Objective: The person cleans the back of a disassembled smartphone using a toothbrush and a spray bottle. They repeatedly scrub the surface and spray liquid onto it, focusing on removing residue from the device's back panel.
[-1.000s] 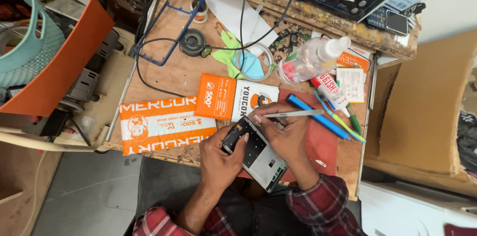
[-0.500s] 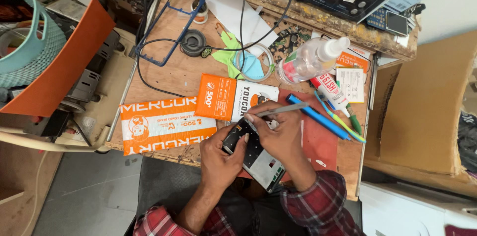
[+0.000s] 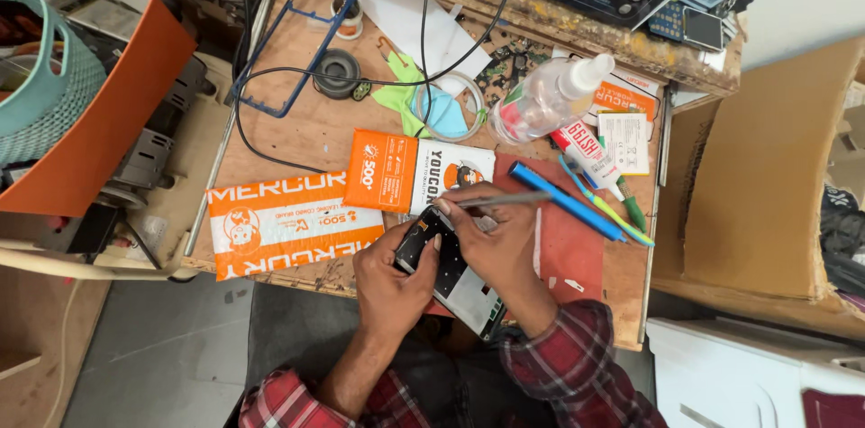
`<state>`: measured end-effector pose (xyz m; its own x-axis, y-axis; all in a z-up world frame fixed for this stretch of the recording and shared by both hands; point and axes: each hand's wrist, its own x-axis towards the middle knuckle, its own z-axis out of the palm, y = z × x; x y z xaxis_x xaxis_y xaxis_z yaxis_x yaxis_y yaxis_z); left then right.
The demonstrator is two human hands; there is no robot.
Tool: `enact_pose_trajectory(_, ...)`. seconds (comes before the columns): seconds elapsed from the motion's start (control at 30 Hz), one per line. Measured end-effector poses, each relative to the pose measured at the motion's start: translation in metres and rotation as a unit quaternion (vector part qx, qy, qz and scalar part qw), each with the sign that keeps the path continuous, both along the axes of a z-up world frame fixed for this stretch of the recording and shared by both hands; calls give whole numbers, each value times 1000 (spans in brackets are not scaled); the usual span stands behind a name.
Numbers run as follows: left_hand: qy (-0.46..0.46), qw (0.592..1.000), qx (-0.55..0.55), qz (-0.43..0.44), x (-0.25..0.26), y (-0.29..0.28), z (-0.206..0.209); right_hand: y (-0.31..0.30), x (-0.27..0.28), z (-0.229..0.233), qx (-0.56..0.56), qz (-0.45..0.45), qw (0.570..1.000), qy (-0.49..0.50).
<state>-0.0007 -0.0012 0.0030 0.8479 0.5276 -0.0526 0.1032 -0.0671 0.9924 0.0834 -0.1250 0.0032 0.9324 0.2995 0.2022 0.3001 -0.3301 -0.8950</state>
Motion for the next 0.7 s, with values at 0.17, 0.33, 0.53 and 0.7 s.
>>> enact_pose_trajectory(0.17,-39,999,5,10,1,0,1,-44,-25,14,-52,-86,989,107)
enact_pose_trajectory(0.33,-4,1000,3,4,-1,-2,-2,-16,-17,0,48,-20,999,9)
enact_pose_trajectory(0.53,3,1000,-9,10,2,0,4,-24,-23,22,-59,-33,995,-69)
enact_pose_trajectory(0.7,10,1000,-4,10,1,-3,0,-15,-23,11,-25,-19,997,-76)
